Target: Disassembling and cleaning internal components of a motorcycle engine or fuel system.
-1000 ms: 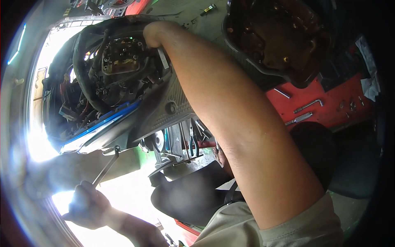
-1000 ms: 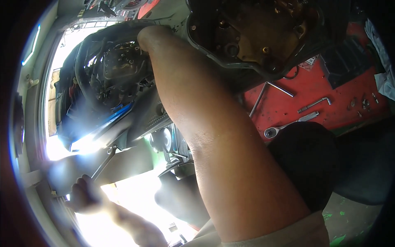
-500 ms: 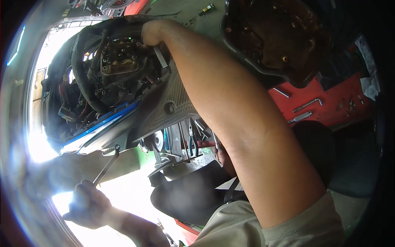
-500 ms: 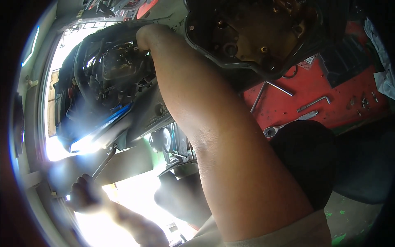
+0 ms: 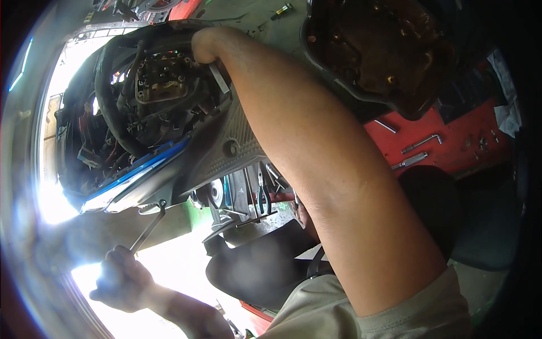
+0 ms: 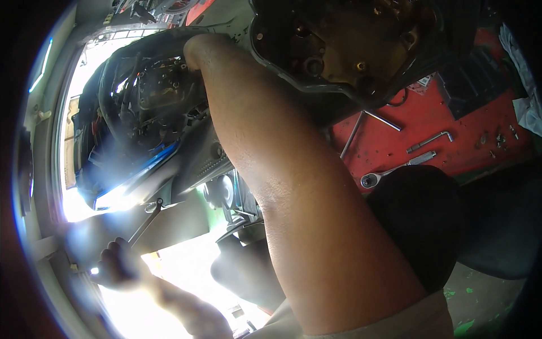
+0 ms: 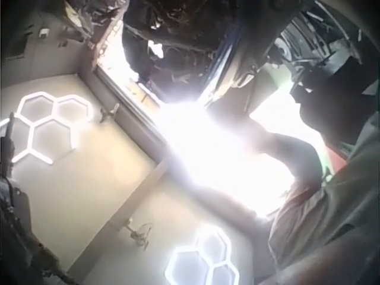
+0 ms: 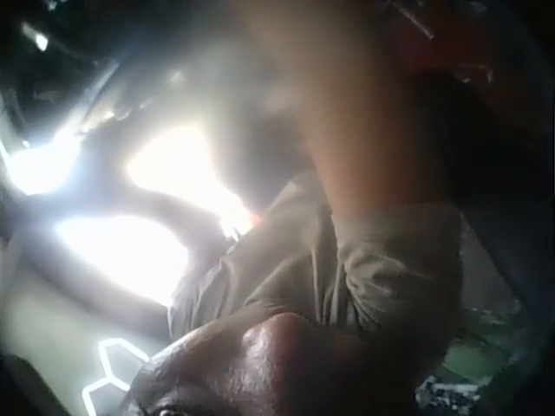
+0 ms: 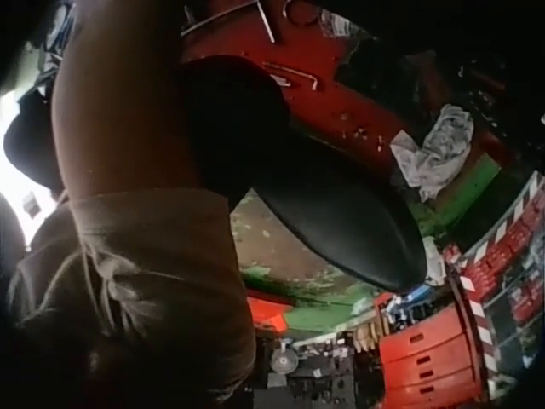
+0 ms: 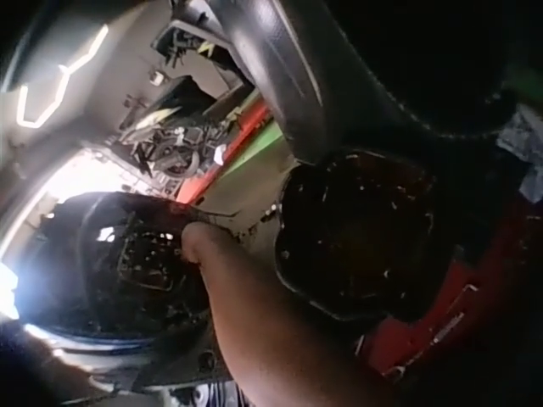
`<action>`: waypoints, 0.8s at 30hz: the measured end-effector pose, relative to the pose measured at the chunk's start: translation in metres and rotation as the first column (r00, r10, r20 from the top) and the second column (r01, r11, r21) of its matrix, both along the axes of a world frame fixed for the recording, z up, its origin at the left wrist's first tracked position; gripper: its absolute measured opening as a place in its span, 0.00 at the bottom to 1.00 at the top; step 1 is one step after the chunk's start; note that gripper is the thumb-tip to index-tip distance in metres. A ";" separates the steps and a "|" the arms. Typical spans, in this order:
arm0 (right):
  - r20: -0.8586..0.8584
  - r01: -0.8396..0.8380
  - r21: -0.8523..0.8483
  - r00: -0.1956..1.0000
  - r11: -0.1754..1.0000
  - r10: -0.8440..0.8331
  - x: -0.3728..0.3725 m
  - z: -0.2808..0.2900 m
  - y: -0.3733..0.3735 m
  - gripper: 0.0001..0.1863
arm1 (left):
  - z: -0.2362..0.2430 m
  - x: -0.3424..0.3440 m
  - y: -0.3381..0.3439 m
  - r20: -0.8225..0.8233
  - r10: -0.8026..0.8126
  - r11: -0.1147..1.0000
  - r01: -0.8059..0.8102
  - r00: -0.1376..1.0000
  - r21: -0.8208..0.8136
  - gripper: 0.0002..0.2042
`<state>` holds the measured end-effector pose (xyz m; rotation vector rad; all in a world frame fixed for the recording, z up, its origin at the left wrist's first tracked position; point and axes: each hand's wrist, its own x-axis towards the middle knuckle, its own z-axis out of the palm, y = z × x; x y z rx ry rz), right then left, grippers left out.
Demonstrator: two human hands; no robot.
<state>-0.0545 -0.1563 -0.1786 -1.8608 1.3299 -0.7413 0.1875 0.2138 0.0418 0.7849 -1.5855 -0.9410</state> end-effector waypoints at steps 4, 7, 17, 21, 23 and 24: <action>-0.020 -0.009 -0.012 1.000 1.000 0.009 -0.003 0.002 0.004 0.18 | 0.002 0.007 0.006 -0.047 0.115 0.993 -0.116 0.992 -0.036 0.26; -0.034 -0.044 -0.068 0.999 0.997 0.041 -0.006 0.002 0.008 0.18 | 0.002 0.011 0.008 -0.056 0.107 0.993 -0.109 0.993 -0.033 0.27; 0.012 -0.051 -0.013 0.999 0.999 0.052 -0.005 0.001 0.005 0.18 | 0.002 0.027 0.010 0.073 0.118 0.992 -0.121 0.990 0.034 0.26; 0.014 -0.009 -0.018 1.000 1.000 0.009 -0.002 0.001 0.004 0.17 | 0.004 0.038 0.019 0.063 0.213 0.976 -0.215 0.975 0.027 0.22; -0.026 0.017 -0.070 0.999 0.997 -0.019 -0.003 0.001 0.007 0.16 | 0.001 0.042 0.026 -0.032 0.281 0.960 -0.281 0.959 0.011 0.19; -0.008 0.011 -0.086 1.000 0.996 -0.012 -0.005 0.001 0.010 0.16 | -0.001 0.044 0.028 -0.066 0.304 0.953 -0.304 0.950 0.009 0.17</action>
